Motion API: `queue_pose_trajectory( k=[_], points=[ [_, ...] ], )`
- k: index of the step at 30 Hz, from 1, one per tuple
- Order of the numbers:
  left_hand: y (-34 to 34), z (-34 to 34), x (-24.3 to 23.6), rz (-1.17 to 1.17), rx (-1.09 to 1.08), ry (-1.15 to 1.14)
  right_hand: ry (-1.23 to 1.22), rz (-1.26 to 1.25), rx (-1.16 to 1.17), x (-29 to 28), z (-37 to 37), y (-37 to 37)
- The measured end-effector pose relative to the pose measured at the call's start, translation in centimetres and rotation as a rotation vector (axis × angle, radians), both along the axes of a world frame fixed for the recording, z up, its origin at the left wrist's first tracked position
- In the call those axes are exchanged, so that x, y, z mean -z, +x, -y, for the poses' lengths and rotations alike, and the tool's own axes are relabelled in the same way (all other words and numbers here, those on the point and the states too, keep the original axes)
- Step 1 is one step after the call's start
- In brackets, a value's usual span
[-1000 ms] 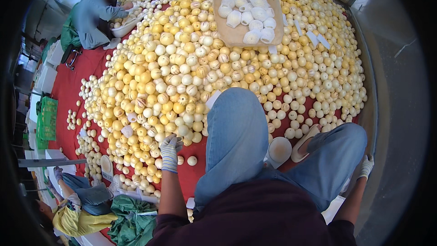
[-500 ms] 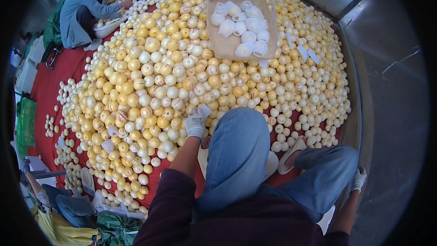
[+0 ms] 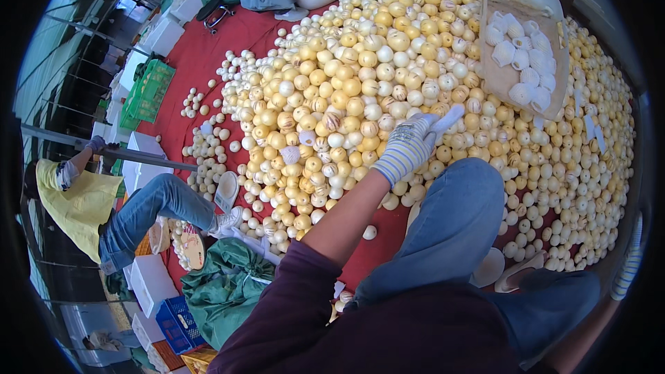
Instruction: The person sits on the floor and repeatedly picks up small yellow melons from a large pile, wraps each one in a white foam net, and places it into a white styrofoam box. The process is repeated continuously throughout the clip.
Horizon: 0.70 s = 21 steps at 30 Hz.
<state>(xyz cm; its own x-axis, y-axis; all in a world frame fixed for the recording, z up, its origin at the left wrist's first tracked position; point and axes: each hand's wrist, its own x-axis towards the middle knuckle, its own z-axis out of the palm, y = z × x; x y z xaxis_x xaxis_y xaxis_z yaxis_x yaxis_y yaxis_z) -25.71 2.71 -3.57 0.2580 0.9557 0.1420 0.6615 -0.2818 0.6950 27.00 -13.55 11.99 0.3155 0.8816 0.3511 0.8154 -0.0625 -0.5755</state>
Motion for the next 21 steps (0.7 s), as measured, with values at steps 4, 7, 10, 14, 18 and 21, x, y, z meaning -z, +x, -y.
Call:
queue_pose_trajectory(
  k=[4, 7, 10, 14, 18, 21],
  points=[
    [5.4, 2.7, -10.2, -0.028, 0.208, 0.131, -0.05, -0.06, -0.454, -1.2, -6.2, -15.5],
    [9.1, 5.5, -11.1, 0.002, 0.319, 0.168, -0.095, -0.218, -0.651, -1.0, -5.4, -20.7],
    [11.9, 7.2, -9.1, 0.083, 0.323, 0.219, -0.211, -0.126, -0.636, 1.4, -4.4, -20.9],
    [17.2, 8.2, -5.0, 0.673, 0.097, -0.446, -0.134, -0.133, -0.511, 4.6, -2.0, -17.4],
    [20.5, 9.3, -1.3, 1.022, -0.155, -0.75, -0.092, -0.079, -0.56, 9.3, -1.3, -15.3],
    [21.9, 10.0, -1.8, 1.108, -0.197, -0.895, -0.141, 0.143, -0.573, 10.0, -0.6, -14.1]
  ],
)
